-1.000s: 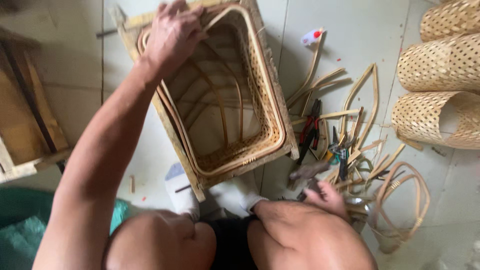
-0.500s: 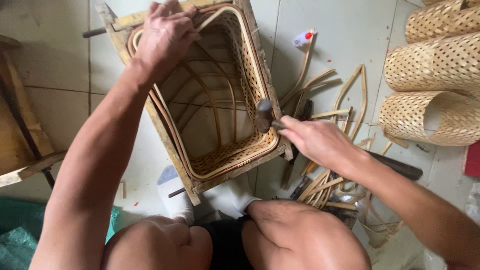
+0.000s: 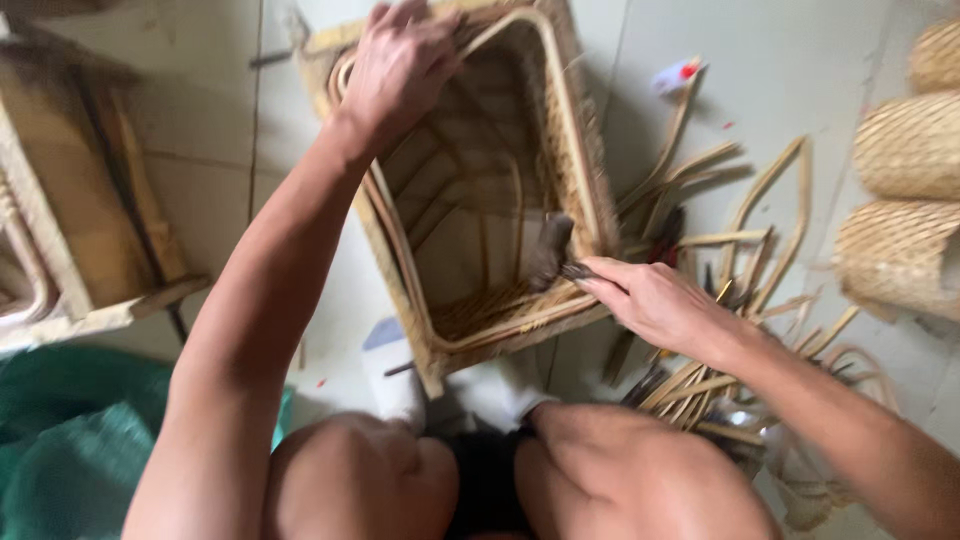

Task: The person is weaving a rectangular basket using thin wooden strips. They use a hammer to secure the strips into a wooden frame and pliers to trim excess material. The person works methodically, adding and adjusting strips to form the basket's structure.

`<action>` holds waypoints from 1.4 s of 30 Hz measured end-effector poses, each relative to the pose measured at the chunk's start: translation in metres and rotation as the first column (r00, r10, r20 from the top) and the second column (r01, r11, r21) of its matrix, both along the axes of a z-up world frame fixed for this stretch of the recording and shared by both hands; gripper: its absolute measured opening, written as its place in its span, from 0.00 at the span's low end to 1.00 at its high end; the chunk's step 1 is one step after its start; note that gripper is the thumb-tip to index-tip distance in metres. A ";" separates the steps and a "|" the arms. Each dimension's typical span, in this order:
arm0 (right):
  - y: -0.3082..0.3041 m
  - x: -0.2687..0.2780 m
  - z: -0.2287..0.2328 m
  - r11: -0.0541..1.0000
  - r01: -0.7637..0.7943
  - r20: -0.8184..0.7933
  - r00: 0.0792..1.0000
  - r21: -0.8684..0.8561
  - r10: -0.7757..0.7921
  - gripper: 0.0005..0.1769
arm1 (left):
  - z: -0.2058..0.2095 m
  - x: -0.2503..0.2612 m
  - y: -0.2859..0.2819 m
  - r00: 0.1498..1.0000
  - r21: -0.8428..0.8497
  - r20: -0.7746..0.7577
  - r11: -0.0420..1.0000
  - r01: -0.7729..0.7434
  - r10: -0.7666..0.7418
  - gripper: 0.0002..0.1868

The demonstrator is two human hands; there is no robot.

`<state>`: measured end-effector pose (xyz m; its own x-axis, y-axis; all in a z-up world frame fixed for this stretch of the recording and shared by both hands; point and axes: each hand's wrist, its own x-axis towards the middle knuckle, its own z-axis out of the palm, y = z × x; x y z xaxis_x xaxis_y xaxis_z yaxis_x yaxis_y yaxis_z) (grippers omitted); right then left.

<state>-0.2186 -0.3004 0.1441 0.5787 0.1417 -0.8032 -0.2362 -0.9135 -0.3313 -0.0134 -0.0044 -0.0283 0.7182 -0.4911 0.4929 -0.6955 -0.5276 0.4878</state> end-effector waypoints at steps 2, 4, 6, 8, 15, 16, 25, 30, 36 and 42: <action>0.017 -0.013 -0.016 0.971 0.219 -0.141 0.969 0.099 -0.204 0.29 | 0.000 0.001 0.001 1.000 -0.012 0.027 1.000 0.000 0.000 0.06; 0.030 -0.016 -0.031 0.948 0.188 -0.122 0.979 0.258 -0.161 0.28 | 0.003 0.009 0.001 0.999 0.024 0.036 1.000 -0.008 0.008 0.07; 0.041 -0.033 -0.043 0.917 0.215 -0.131 0.975 0.335 -0.181 0.28 | -0.002 0.003 -0.003 0.999 0.029 -0.045 1.000 -0.002 0.003 0.08; 0.050 -0.039 -0.055 0.900 0.261 -0.111 0.965 0.349 -0.237 0.28 | -0.003 0.005 -0.002 0.999 0.030 -0.051 1.000 0.005 -0.003 0.09; 0.057 -0.048 -0.077 0.902 0.072 -0.083 0.996 0.426 -0.040 0.29 | -0.008 0.009 -0.003 1.000 0.019 0.006 1.000 0.011 -0.011 0.07; 0.060 -0.052 -0.076 0.894 0.104 -0.083 0.994 0.436 -0.075 0.30 | -0.008 0.007 -0.003 1.000 0.003 0.006 1.000 0.010 -0.010 0.06; -0.006 -0.051 -0.029 0.824 -0.179 0.455 0.884 0.538 -0.105 0.09 | -0.010 0.012 0.000 0.999 -0.022 -0.019 0.999 0.041 -0.041 0.09; -0.047 -0.091 -0.049 0.974 0.061 0.399 0.905 0.218 -0.146 0.23 | -0.006 0.013 0.003 0.995 -0.001 0.083 0.999 0.052 -0.052 0.08; -0.033 -0.116 -0.096 0.763 -0.601 0.839 0.523 0.240 0.148 0.34 | -0.006 0.005 0.003 0.999 0.017 0.006 0.999 0.040 -0.041 0.09; -0.055 -0.127 -0.078 0.891 -0.400 0.779 0.620 0.216 0.090 0.31 | -0.003 0.008 0.002 0.999 0.016 0.031 0.999 0.032 -0.033 0.08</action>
<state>-0.3454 -0.3556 0.0657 0.8440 0.5363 0.0092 0.4429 -0.6871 -0.5760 -0.0054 -0.0025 -0.0317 0.6864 -0.5218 0.5065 -0.7269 -0.5120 0.4577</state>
